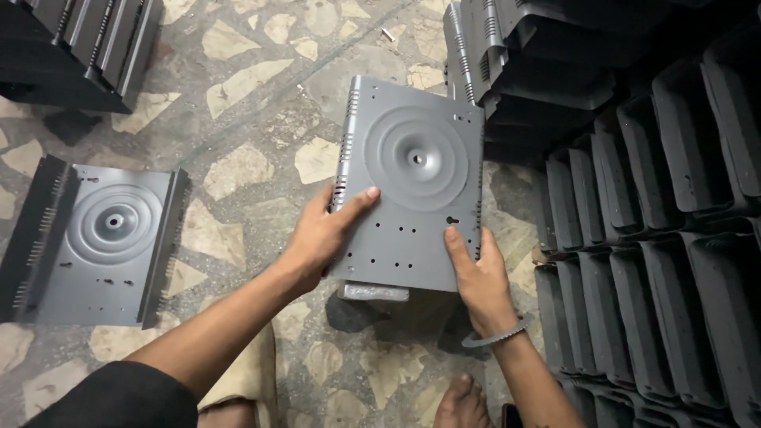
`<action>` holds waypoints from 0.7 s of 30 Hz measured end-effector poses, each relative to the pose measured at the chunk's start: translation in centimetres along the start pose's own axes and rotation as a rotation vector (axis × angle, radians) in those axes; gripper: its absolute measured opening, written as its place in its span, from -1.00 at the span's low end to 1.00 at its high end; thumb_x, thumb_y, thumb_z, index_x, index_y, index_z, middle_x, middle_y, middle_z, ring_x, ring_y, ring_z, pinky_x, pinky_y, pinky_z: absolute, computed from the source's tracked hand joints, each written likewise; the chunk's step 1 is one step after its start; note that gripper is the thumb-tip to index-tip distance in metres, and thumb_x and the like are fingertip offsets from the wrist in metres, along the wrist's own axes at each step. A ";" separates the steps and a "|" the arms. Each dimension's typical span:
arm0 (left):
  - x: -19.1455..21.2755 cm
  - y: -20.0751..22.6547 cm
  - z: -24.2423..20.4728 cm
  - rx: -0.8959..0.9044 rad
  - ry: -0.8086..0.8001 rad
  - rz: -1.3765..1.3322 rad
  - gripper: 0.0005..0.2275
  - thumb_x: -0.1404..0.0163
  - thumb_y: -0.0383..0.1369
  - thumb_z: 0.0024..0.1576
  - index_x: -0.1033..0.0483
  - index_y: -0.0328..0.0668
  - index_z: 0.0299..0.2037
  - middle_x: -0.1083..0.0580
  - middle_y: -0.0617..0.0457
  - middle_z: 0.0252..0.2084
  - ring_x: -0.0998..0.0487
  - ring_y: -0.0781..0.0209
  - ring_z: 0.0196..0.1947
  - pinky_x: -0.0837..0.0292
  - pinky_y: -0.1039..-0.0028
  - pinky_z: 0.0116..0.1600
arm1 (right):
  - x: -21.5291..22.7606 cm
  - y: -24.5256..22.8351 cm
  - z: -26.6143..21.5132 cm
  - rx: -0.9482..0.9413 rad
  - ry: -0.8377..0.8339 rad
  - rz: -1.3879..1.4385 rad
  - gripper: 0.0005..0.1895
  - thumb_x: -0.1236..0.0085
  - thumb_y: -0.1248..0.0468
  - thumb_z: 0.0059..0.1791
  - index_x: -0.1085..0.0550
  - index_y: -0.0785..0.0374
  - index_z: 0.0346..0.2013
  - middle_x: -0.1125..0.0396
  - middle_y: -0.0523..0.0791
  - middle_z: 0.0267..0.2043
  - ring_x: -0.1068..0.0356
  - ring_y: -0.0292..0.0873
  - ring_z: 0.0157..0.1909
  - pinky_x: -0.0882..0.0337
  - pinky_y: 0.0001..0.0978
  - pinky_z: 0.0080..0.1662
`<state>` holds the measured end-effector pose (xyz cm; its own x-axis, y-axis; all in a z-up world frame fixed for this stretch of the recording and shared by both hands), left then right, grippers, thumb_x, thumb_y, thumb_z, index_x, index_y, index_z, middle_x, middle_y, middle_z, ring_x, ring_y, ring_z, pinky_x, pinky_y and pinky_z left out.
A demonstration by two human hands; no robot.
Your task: The person repeatedly picks up a metal panel, places it on a metal block, and uses a hammer to drive nails into pre-drilled holes. After each panel is fastened, it is set aside and the process repeats with another panel.
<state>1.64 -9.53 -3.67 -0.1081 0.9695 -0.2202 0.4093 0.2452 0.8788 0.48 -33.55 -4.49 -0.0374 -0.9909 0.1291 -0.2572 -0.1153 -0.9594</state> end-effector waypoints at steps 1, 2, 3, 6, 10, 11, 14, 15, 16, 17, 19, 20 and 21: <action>0.0 -0.1 0.0 -0.001 -0.004 -0.007 -0.41 -0.15 -0.06 0.03 -0.40 -0.36 0.14 -0.61 -0.13 -0.12 -0.67 0.16 -0.23 -0.63 0.34 -0.13 | 0.0 0.0 0.0 0.007 -0.002 0.000 -0.47 -0.13 0.01 0.04 -0.38 0.34 0.13 -0.44 -0.08 0.03 -0.40 -0.26 0.03 -0.42 -0.38 0.07; -0.1 -0.1 0.1 0.000 -0.006 -0.006 -0.41 -0.15 -0.06 0.03 -0.40 -0.36 0.14 -0.61 -0.13 -0.12 -0.67 0.16 -0.23 -0.63 0.34 -0.13 | 0.1 -0.1 0.0 0.005 0.001 -0.001 -0.47 -0.13 0.01 0.04 -0.38 0.34 0.13 -0.44 -0.08 0.03 -0.40 -0.26 0.03 -0.42 -0.38 0.07; -0.2 0.0 0.1 -0.008 -0.010 -0.008 -0.41 -0.15 -0.06 0.03 -0.40 -0.37 0.14 -0.60 -0.14 -0.12 -0.67 0.16 -0.24 -0.63 0.34 -0.14 | 0.1 -0.2 0.0 -0.004 0.000 0.002 -0.47 -0.13 0.01 0.03 -0.37 0.34 0.13 -0.44 -0.08 0.03 -0.40 -0.26 0.03 -0.42 -0.38 0.07; -0.2 0.2 0.1 -0.006 -0.002 0.010 -0.41 -0.15 -0.05 0.03 -0.40 -0.37 0.14 -0.60 -0.15 -0.13 -0.67 0.15 -0.26 -0.63 0.34 -0.16 | 0.0 0.1 0.2 -0.019 -0.005 0.009 -0.47 -0.13 0.01 0.03 -0.36 0.34 0.12 -0.44 -0.07 0.02 -0.40 -0.25 0.02 -0.43 -0.38 0.07; 0.1 0.2 0.4 -0.009 0.009 0.040 -0.40 -0.15 -0.03 0.02 -0.42 -0.36 0.14 -0.60 -0.14 -0.14 -0.66 0.16 -0.27 -0.63 0.36 -0.17 | -0.1 0.1 0.3 -0.026 -0.004 0.013 -0.46 -0.14 0.00 0.02 -0.37 0.33 0.12 -0.44 -0.07 0.01 -0.41 -0.25 0.02 -0.43 -0.37 0.07; 0.1 0.2 0.4 -0.008 0.009 0.040 -0.40 -0.15 -0.03 0.02 -0.42 -0.36 0.14 -0.60 -0.14 -0.14 -0.66 0.16 -0.27 -0.63 0.36 -0.17 | -0.1 0.3 0.3 -0.028 -0.004 0.013 -0.46 -0.14 0.00 0.02 -0.37 0.33 0.12 -0.44 -0.07 0.01 -0.41 -0.25 0.02 -0.43 -0.37 0.07; 0.2 0.2 0.5 0.010 0.011 0.047 -0.40 -0.14 -0.03 0.02 -0.40 -0.37 0.13 -0.60 -0.16 -0.14 -0.68 0.13 -0.28 -0.66 0.33 -0.18 | 0.1 0.6 0.5 -0.034 0.011 -0.014 -0.45 -0.15 -0.01 0.01 -0.37 0.34 0.11 -0.44 -0.06 0.01 -0.40 -0.25 0.02 -0.42 -0.35 0.07; 0.2 0.3 0.5 0.005 0.007 0.040 -0.40 -0.15 -0.03 0.02 -0.40 -0.37 0.13 -0.60 -0.16 -0.14 -0.68 0.13 -0.27 -0.66 0.33 -0.17 | 0.0 0.5 0.6 -0.025 0.011 -0.019 -0.45 -0.15 -0.02 0.02 -0.37 0.34 0.11 -0.44 -0.06 0.01 -0.40 -0.25 0.02 -0.42 -0.35 0.07; 0.3 0.3 0.5 0.000 0.002 0.032 -0.40 -0.15 -0.03 0.02 -0.40 -0.37 0.13 -0.60 -0.16 -0.13 -0.69 0.13 -0.26 -0.66 0.33 -0.16 | 0.0 0.4 0.5 -0.018 0.011 -0.024 -0.44 -0.15 -0.02 0.02 -0.37 0.35 0.11 -0.44 -0.06 0.01 -0.40 -0.24 0.02 -0.42 -0.35 0.07; 0.3 0.3 0.5 0.002 0.003 0.033 -0.40 -0.15 -0.03 0.02 -0.40 -0.37 0.13 -0.60 -0.16 -0.13 -0.69 0.13 -0.26 -0.66 0.33 -0.16 | -0.1 0.4 0.5 -0.020 0.010 -0.024 -0.44 -0.15 -0.02 0.02 -0.37 0.35 0.11 -0.44 -0.06 0.01 -0.40 -0.24 0.02 -0.42 -0.35 0.07; 0.3 0.4 0.5 0.016 0.003 0.042 -0.41 -0.15 -0.03 0.03 -0.41 -0.38 0.11 -0.61 -0.16 -0.13 -0.68 0.15 -0.25 -0.66 0.34 -0.16 | -0.3 0.1 0.6 -0.014 0.007 -0.021 -0.43 -0.15 -0.03 0.01 -0.37 0.34 0.12 -0.44 -0.05 0.02 -0.40 -0.24 0.02 -0.42 -0.35 0.08; 0.3 0.4 0.5 0.016 0.002 0.042 -0.41 -0.15 -0.03 0.03 -0.41 -0.38 0.11 -0.61 -0.16 -0.13 -0.68 0.15 -0.25 -0.66 0.34 -0.16 | -0.3 -0.2 0.5 -0.014 0.008 -0.021 -0.43 -0.15 -0.03 0.01 -0.37 0.34 0.12 -0.44 -0.05 0.02 -0.40 -0.24 0.02 -0.42 -0.35 0.08; 0.3 0.4 0.5 0.016 0.009 0.039 -0.41 -0.15 -0.04 0.02 -0.40 -0.37 0.11 -0.60 -0.16 -0.13 -0.68 0.15 -0.26 -0.66 0.34 -0.17 | -0.4 -0.4 0.4 -0.021 0.006 -0.022 -0.42 -0.15 -0.04 0.01 -0.37 0.34 0.13 -0.44 -0.05 0.02 -0.41 -0.23 0.03 -0.42 -0.35 0.08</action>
<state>2.24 -9.09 -3.61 -0.0998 0.9783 -0.1818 0.4279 0.2071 0.8798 1.02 -33.19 -4.29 -0.0373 -0.9878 0.1512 -0.2781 -0.1351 -0.9510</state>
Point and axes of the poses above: each hand's wrist, its own z-axis towards the middle knuckle, its own x-axis out of the back of the hand, y = z × x, the point moved 8 cm from there along z, towards the middle knuckle
